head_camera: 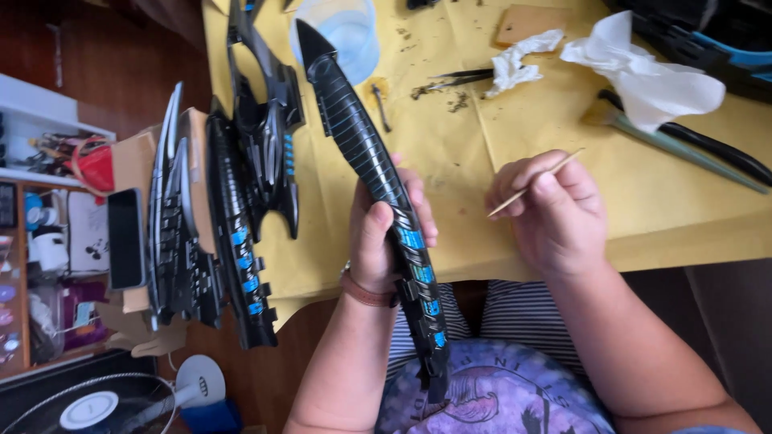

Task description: The person uses a wooden stick to scrape and clean small blue details on a black prop piece. They rotate the piece to access different areas and wipe the stick on a tissue. The task continues with repeated scraping and wiping motions.

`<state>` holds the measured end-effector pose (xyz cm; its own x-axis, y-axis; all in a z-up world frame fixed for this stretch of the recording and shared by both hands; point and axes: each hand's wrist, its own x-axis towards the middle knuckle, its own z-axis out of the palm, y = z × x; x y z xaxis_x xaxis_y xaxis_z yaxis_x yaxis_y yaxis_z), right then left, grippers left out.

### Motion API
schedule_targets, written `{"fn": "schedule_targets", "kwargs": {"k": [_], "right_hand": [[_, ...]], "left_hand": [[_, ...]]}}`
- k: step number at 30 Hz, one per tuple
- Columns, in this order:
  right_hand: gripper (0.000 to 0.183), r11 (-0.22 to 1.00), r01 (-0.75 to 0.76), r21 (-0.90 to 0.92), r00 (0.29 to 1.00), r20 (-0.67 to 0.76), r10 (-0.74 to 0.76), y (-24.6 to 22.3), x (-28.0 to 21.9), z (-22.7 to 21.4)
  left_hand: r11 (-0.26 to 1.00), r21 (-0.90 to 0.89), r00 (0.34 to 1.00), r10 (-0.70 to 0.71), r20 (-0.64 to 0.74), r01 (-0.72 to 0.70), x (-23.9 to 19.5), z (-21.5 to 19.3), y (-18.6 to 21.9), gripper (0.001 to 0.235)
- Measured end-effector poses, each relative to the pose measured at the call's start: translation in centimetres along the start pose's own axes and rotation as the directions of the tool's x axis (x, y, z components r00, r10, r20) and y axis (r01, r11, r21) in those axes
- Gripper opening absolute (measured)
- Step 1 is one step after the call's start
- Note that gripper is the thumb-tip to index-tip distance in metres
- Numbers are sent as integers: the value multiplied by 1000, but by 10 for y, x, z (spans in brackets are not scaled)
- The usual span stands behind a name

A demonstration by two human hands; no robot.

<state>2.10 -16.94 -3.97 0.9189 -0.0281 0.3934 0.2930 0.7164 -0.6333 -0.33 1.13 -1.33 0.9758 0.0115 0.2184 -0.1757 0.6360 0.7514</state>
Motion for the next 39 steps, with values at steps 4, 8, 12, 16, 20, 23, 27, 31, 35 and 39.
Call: {"fn": "schedule_targets", "kwargs": {"k": [4,8,12,16,20,23,27,31,35,39], "right_hand": [[18,1000,-1,-25,999,-33,0,2,-6,2],[14,996,39,-79,999,16,-38,2,-9,5],[10,980,99,-170,989,127,-77,-6,-10,15],[11,957,174,-232,971,201,-128,-12,-25,24],[14,880,231,-414,922,383,-61,-32,-34,38],[14,787,346,-511,855,517,-41,-41,-30,47],[14,747,416,-518,817,573,-57,-42,-31,54],[14,730,459,-506,788,612,-71,-38,-33,55],[12,688,497,-529,791,602,-109,-36,-33,57],[13,709,500,-497,777,620,-114,-36,-35,57]], "left_hand": [[997,-81,999,2,49,2,1,-11,-3,60],[987,-158,997,-21,73,32,2,-11,0,61],[983,-177,996,-22,83,37,2,-11,0,59],[980,-194,995,-15,96,33,5,-14,-3,59],[975,-210,994,-58,94,77,0,-13,2,57],[965,-229,989,-103,108,125,-1,-10,6,57],[959,-250,987,-109,120,136,-1,-11,5,58],[960,-245,986,-109,124,137,-2,-11,7,58],[955,-254,983,-120,140,153,-1,-13,5,58],[951,-266,983,-129,132,160,-2,-14,5,60]]}}
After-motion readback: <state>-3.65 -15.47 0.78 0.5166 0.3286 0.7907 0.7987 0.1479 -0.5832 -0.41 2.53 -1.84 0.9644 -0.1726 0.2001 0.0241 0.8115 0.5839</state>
